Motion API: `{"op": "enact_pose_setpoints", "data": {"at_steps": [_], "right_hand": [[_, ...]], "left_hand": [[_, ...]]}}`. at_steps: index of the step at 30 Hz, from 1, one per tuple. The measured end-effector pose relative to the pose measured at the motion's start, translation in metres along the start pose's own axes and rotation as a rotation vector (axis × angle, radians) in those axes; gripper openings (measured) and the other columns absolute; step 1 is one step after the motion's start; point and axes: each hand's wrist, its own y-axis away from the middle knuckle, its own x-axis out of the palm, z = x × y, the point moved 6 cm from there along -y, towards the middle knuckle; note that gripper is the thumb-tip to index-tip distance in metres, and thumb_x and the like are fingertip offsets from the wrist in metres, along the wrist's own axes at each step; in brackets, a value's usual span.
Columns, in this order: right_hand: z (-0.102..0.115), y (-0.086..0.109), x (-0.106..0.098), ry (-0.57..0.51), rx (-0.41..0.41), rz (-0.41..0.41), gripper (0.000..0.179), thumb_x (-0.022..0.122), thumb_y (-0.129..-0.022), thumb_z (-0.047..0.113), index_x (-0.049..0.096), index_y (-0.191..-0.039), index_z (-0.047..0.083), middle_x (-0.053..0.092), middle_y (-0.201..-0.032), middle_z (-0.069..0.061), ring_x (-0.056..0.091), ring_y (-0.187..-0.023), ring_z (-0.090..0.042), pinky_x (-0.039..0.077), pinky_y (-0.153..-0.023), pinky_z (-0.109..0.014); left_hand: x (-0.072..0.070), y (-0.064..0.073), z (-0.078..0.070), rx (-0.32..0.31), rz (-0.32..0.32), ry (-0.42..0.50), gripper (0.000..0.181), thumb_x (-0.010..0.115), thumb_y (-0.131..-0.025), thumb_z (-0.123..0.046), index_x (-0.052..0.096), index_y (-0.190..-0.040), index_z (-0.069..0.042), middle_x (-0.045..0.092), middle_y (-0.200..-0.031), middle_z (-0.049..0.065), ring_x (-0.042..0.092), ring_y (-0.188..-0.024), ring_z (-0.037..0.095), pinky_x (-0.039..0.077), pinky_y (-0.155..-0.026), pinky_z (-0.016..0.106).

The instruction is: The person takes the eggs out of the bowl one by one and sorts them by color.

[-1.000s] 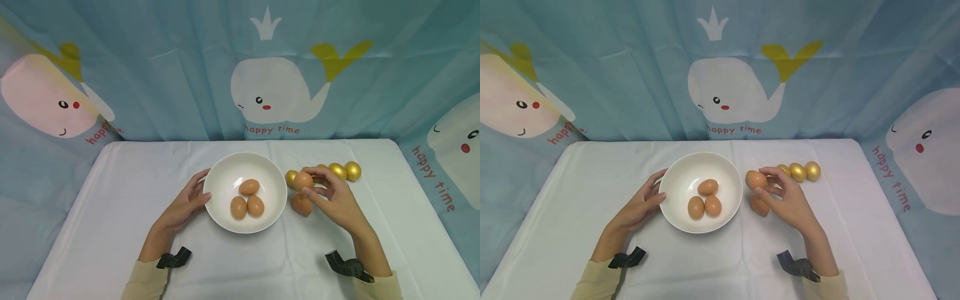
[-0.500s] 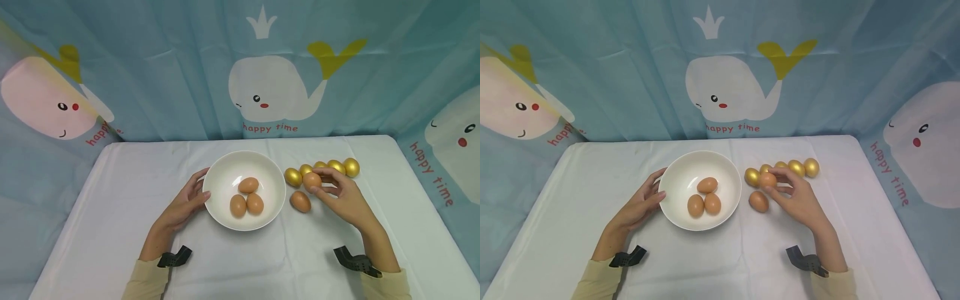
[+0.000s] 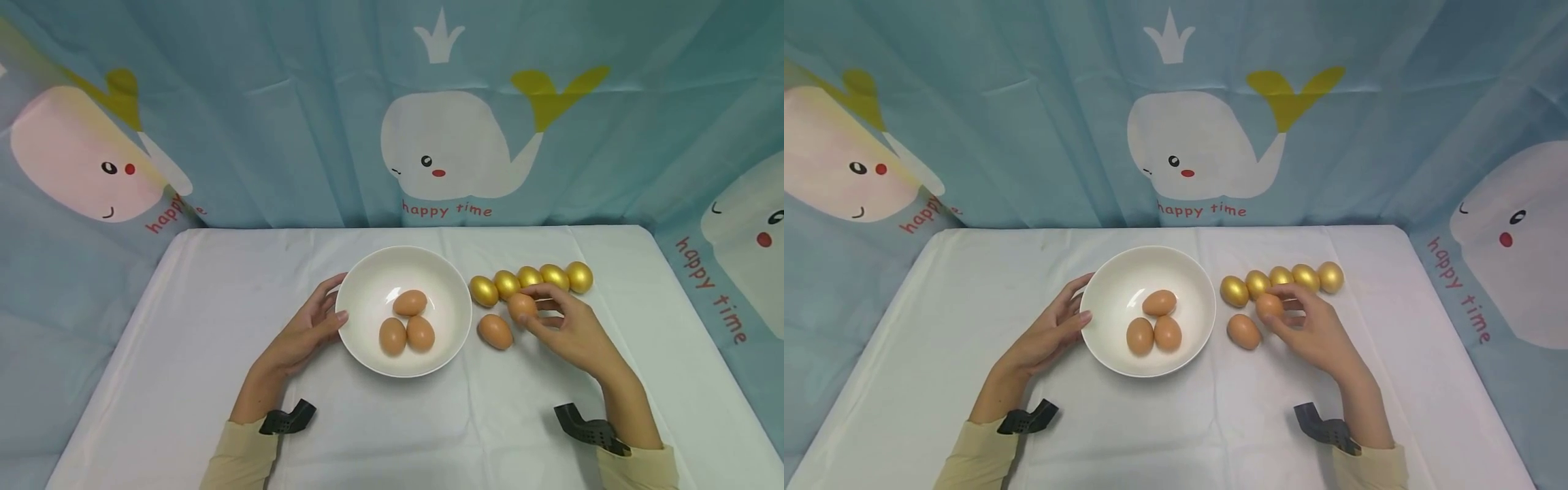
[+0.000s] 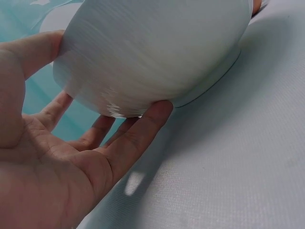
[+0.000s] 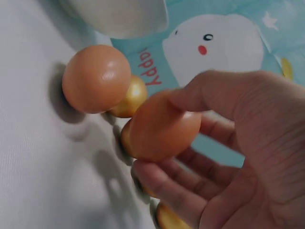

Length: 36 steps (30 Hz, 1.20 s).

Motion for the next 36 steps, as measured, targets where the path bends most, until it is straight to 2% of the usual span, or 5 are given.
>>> {"op": "enact_pose_setpoints", "data": {"at_steps": [5,7,18,29,36], "right_hand": [[-0.007,0.001,-0.001,0.065,0.098,0.043,0.044,0.075,-0.100,0.030,0.062,-0.135,0.007,0.068,-0.135,-0.014,0.068,-0.115,-0.023,0.056,-0.085,-0.017],[-0.009,0.001,0.001,0.071,0.119,0.066,0.043,0.074,-0.101,0.033,0.063,-0.135,0.009,0.069,-0.134,-0.013,0.067,-0.118,-0.029,0.056,-0.084,-0.018],[-0.011,-0.001,0.010,0.100,0.103,0.078,0.037,0.076,-0.100,0.031,0.066,-0.129,0.009,0.074,-0.121,-0.012,0.071,-0.109,-0.029,0.058,-0.079,-0.023],[-0.011,0.000,0.013,0.108,0.081,0.077,0.036,0.075,-0.101,0.030,0.066,-0.128,0.008,0.073,-0.123,-0.010,0.070,-0.110,-0.029,0.058,-0.082,-0.023],[-0.010,-0.001,0.013,0.108,0.093,0.084,0.038,0.073,-0.102,0.032,0.065,-0.130,0.008,0.073,-0.125,-0.012,0.070,-0.111,-0.030,0.058,-0.082,-0.023]], "left_hand": [[-0.001,-0.001,0.001,0.000,0.001,-0.003,0.070,0.058,-0.107,-0.013,0.023,-0.167,-0.025,0.033,-0.168,0.018,0.063,-0.131,0.013,0.060,-0.097,0.036],[-0.001,-0.001,0.001,0.003,0.003,0.001,0.070,0.058,-0.107,-0.012,0.023,-0.167,-0.024,0.032,-0.168,0.018,0.063,-0.131,0.013,0.060,-0.097,0.036],[-0.001,0.000,0.000,0.007,0.003,-0.008,0.069,0.057,-0.108,-0.012,0.023,-0.167,-0.024,0.034,-0.167,0.017,0.064,-0.130,0.013,0.060,-0.097,0.036],[-0.001,-0.001,0.001,0.006,0.002,0.003,0.069,0.057,-0.107,-0.012,0.023,-0.167,-0.023,0.033,-0.167,0.021,0.063,-0.130,0.014,0.059,-0.098,0.035],[0.000,0.000,0.001,-0.006,-0.008,0.007,0.069,0.058,-0.107,-0.012,0.024,-0.166,-0.025,0.035,-0.167,0.017,0.063,-0.130,0.015,0.059,-0.098,0.036]]}}
